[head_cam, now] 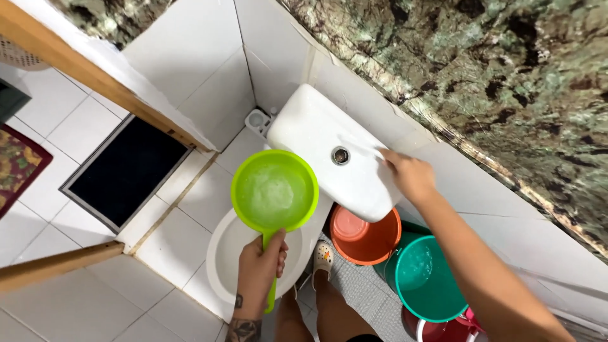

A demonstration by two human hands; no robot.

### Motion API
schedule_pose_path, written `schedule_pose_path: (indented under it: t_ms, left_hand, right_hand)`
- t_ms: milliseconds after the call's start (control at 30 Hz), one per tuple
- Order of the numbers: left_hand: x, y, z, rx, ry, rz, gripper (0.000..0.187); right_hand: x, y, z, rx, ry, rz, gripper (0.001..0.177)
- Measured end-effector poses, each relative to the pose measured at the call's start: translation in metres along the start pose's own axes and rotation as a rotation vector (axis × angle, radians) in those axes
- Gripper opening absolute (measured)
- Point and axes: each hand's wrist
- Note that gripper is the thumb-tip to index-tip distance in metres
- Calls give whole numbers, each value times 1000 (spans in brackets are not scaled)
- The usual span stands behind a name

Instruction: Scrubbing the toilet tank, exterior, and bathroom walls with soapy water and a brush.

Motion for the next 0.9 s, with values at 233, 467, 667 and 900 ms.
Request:
schedule_pose_path:
  t_ms: [233,467,667,900]
  left_hand:
    - [-2,4,-2,13,-17,-11,36]
    - [-2,17,-7,22,0,29,36]
    - [-8,32,-9,15,-23,49,35]
    - [-2,42,-13,11,-32,59,35]
  right_hand:
    - [33,-58,-100,-12,-164,-12,45]
    - [139,-49,-72,-133,-88,201,76]
    - [142,-82,-99,2,-276,272,77]
    - [174,-59,-62,35,-398,363,64]
Point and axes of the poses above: each hand's wrist, its own z-axis towards the middle knuckle, its own y-axis out of the back of the hand, x = y × z
